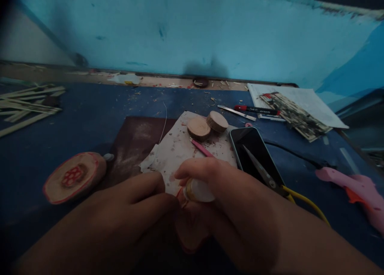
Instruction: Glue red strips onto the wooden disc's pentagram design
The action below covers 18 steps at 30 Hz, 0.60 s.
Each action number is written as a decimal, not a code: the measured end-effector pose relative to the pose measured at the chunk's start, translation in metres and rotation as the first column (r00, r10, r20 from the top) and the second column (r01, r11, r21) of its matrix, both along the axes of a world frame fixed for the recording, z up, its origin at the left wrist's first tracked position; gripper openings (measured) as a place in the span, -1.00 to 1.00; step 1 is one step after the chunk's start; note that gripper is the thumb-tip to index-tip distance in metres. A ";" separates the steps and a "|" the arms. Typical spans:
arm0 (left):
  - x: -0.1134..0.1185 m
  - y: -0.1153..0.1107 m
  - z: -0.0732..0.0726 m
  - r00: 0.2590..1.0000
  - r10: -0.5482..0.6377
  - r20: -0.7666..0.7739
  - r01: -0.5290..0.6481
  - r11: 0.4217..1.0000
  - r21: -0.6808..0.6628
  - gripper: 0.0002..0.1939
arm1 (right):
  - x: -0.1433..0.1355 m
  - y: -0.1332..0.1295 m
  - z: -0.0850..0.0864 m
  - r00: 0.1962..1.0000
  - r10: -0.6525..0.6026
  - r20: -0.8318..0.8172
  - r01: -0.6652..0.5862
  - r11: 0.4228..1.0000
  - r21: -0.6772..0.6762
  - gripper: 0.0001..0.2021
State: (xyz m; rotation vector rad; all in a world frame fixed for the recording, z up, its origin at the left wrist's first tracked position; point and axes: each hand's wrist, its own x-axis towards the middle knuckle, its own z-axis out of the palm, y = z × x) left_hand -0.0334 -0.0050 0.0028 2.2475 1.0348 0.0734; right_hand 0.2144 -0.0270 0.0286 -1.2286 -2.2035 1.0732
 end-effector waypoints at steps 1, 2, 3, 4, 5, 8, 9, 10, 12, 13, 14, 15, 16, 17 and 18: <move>0.000 0.000 0.000 0.999 -0.034 -0.026 0.034 0.999 0.001 -0.82 | 0.000 0.000 0.000 1.000 -0.005 0.000 0.005 1.000 -0.014 -0.60; 0.000 0.000 0.000 0.997 -0.061 -0.048 0.061 0.998 0.002 -0.81 | 0.000 0.000 0.000 1.000 -0.010 -0.004 0.010 1.000 -0.026 -0.58; -0.001 0.000 0.000 0.995 -0.081 -0.062 0.082 0.997 0.002 -0.81 | -0.001 0.000 0.000 1.000 -0.012 -0.005 0.012 0.999 -0.041 -0.57; -0.001 0.000 -0.001 0.994 -0.089 -0.068 0.090 0.996 0.002 -0.81 | -0.001 0.000 -0.001 1.000 -0.018 -0.006 0.018 0.999 -0.051 -0.57; -0.001 0.000 -0.001 0.993 -0.088 -0.075 0.089 0.996 0.012 -0.82 | -0.002 0.001 -0.001 1.000 -0.025 -0.005 0.025 0.998 -0.059 -0.57; -0.002 -0.001 -0.003 0.992 -0.086 -0.093 0.090 0.995 0.040 -0.78 | -0.003 0.002 -0.001 0.999 -0.043 0.017 0.044 0.997 -0.057 -0.58; -0.002 -0.002 -0.003 0.992 -0.086 -0.089 0.090 0.995 0.042 -0.78 | -0.002 0.003 0.000 0.998 -0.054 0.028 0.055 0.997 -0.048 -0.58; -0.002 -0.003 -0.003 0.993 -0.075 -0.086 0.079 0.996 0.043 -0.78 | -0.002 0.003 0.000 0.997 -0.061 0.035 0.063 0.997 -0.038 -0.58; -0.001 -0.003 -0.002 0.996 -0.059 -0.066 0.061 0.998 0.029 -0.79 | -0.001 0.002 0.001 0.997 -0.059 0.048 0.060 0.997 -0.039 -0.61; -0.001 -0.003 -0.002 0.997 -0.056 -0.048 0.058 0.998 0.027 -0.81 | 0.000 0.002 0.001 0.997 -0.056 0.052 0.058 0.997 -0.042 -0.63; -0.001 -0.003 -0.002 0.998 -0.056 -0.026 0.057 0.998 0.024 -0.84 | 0.001 0.001 0.002 0.997 -0.056 0.060 0.059 0.997 -0.043 -0.64; -0.001 -0.003 -0.002 0.998 -0.056 0.012 0.055 0.998 0.023 -0.85 | 0.002 0.000 0.002 0.995 -0.064 0.074 0.067 0.997 -0.043 -0.63; -0.001 -0.002 -0.003 0.997 -0.054 0.055 0.053 0.998 0.022 -0.84 | 0.002 0.000 0.002 0.995 -0.066 0.077 0.068 0.997 -0.034 -0.63; -0.001 -0.002 -0.004 0.994 -0.044 0.097 0.042 0.999 0.026 -0.84 | 0.002 -0.001 0.002 0.995 -0.069 0.075 0.071 0.997 -0.027 -0.62; -0.002 -0.001 -0.005 0.991 -0.022 0.134 0.017 0.999 0.038 -0.83 | 0.002 0.000 0.003 0.996 -0.068 0.065 0.070 0.997 -0.031 -0.62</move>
